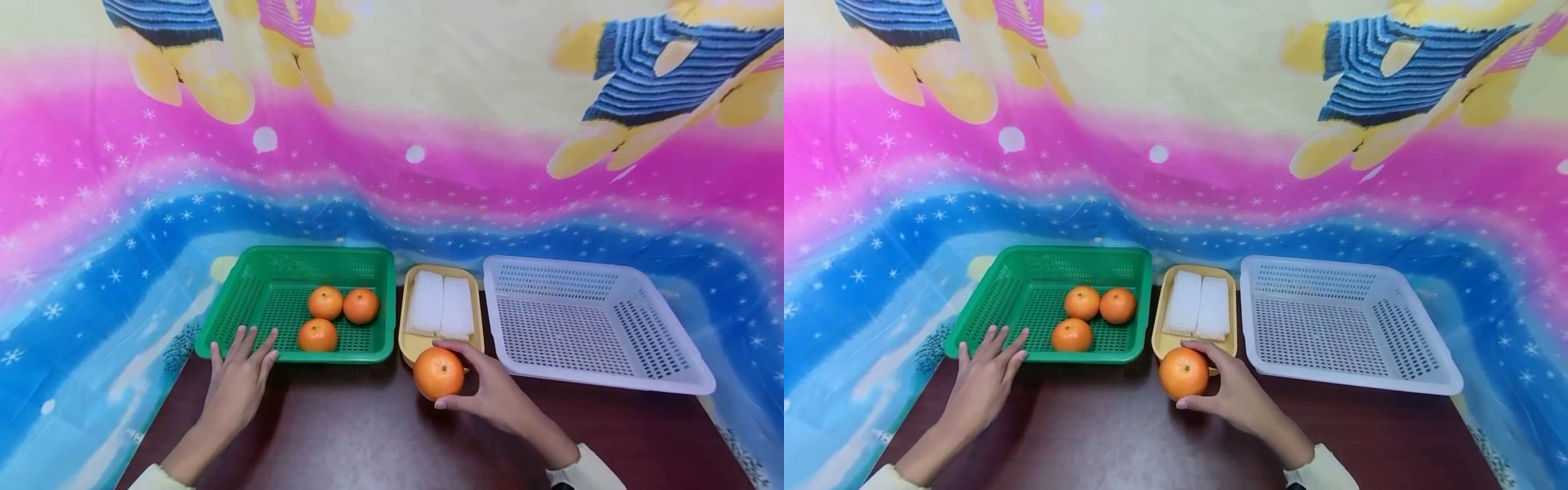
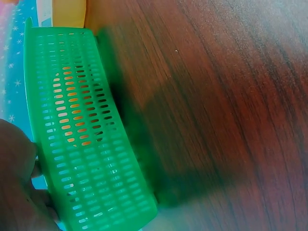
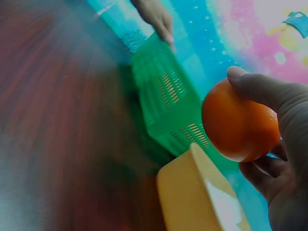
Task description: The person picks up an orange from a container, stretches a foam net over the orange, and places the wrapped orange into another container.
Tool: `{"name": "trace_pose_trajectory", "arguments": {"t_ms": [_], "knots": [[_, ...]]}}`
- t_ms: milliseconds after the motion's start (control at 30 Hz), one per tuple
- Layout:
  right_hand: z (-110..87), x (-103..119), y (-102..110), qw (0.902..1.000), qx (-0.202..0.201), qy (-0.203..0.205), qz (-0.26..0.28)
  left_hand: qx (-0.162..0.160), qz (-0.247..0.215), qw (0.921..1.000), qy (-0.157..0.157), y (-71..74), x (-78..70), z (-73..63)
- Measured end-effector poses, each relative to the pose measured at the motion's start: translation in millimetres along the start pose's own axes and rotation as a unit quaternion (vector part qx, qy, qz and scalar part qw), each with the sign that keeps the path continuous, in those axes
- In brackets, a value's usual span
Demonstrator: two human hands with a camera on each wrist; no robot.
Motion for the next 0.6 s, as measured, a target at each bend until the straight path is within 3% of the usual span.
{"name": "trace_pose_trajectory", "arguments": {"t_ms": [133,233,367,600], "knots": [[-12.2,-7,-3,0.9994,0.005,-0.023,-0.026,-0.005,-0.002,1.0,-0.003,-1.0,0.4,-0.6],[-19.2,-14,-7,0.9991,0.01,-0.04,-0.009,-0.007,-0.004,1.0,-0.004,-1.1,1.1,-0.9],[-27.7,-21,-14,0.999,0.012,-0.04,0.018,-0.014,-0.004,0.9999,-0.006,-1.2,1.1,-1.2],[-43.0,-31,-22,0.9995,0.013,-0.029,0.005,-0.009,-0.005,0.9999,-0.005,-1.0,0.5,-0.7]]}}
Point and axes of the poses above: each hand's wrist, its own z-axis towards the middle knuckle, its own y-axis out of the back of the hand, x = y × z, the point moved 6 cm from there along z, towards the middle knuckle, and after that the axes turned 6 degrees about y, right-handed, at the moved point
